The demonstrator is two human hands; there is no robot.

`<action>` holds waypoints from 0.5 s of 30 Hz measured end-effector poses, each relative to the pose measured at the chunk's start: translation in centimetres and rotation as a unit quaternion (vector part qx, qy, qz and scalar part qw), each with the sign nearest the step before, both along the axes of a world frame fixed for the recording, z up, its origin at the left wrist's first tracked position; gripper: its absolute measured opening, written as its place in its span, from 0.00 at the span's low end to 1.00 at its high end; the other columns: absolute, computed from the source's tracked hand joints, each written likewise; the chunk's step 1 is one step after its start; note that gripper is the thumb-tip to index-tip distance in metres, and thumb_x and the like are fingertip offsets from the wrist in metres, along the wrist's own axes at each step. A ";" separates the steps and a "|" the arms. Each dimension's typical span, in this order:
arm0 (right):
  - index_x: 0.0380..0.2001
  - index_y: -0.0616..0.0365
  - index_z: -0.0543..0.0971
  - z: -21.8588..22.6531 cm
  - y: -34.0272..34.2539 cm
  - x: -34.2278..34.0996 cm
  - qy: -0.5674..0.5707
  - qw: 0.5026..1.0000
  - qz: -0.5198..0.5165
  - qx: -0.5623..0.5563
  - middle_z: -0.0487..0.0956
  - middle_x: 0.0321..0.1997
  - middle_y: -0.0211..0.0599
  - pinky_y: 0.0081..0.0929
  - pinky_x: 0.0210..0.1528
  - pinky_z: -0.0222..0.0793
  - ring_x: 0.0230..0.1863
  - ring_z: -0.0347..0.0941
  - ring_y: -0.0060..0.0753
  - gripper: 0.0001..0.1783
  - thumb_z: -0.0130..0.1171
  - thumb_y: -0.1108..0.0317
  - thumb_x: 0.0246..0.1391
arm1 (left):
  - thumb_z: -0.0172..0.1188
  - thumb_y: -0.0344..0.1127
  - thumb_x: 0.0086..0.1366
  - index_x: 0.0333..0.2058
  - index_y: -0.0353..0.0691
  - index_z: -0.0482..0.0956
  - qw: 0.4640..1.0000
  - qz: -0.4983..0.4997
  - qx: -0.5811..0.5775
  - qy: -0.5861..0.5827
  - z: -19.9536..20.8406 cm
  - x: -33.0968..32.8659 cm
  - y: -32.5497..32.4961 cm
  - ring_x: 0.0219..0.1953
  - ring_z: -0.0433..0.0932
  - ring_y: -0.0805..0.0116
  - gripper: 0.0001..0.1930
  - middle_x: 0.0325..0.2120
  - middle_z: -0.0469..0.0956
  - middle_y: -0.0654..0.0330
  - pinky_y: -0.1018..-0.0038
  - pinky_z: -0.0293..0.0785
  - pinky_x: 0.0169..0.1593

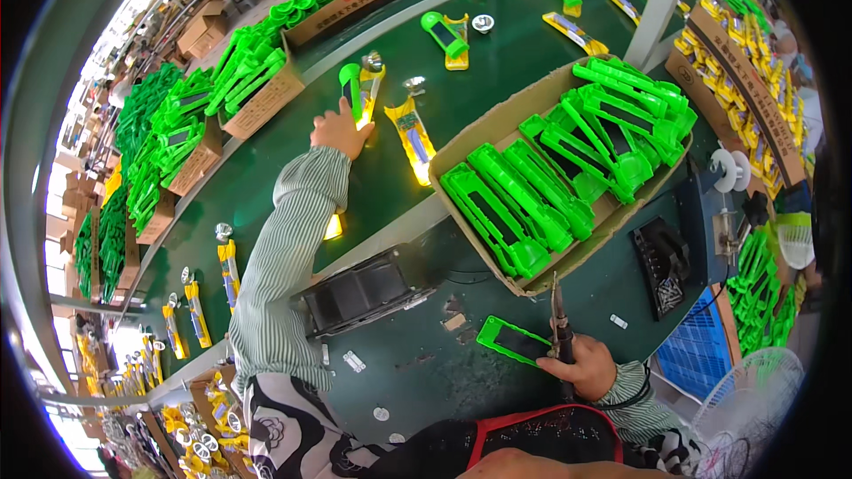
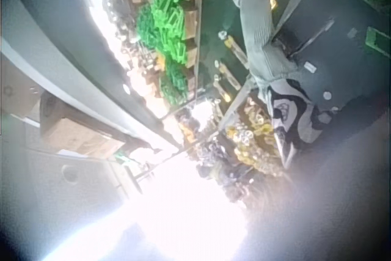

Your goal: The person solders electrical components inside flashlight casings using a soldering iron, attaches the plastic casing covers by hand, and places the assembled flashlights onto the conveyor belt.

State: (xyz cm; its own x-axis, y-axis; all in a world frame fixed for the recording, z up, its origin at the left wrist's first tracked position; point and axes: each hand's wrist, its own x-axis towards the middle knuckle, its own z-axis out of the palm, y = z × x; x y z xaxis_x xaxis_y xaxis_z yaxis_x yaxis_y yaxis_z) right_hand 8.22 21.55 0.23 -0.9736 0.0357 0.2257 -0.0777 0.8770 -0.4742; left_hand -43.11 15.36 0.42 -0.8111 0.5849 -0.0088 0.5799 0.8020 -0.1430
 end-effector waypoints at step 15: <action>0.52 0.33 0.73 0.2 0.3 0.5 0.041 0.999 0.012 0.019 0.69 0.55 0.54 0.29 0.32 0.75 0.33 0.77 0.41 0.29 0.54 0.70 0.44 | 0.58 0.49 0.58 0.48 0.46 0.68 0.945 -0.246 0.013 -0.216 1.2 5.4 -1.0 0.40 0.76 0.46 0.22 0.35 0.76 0.45 0.57 0.71 0.44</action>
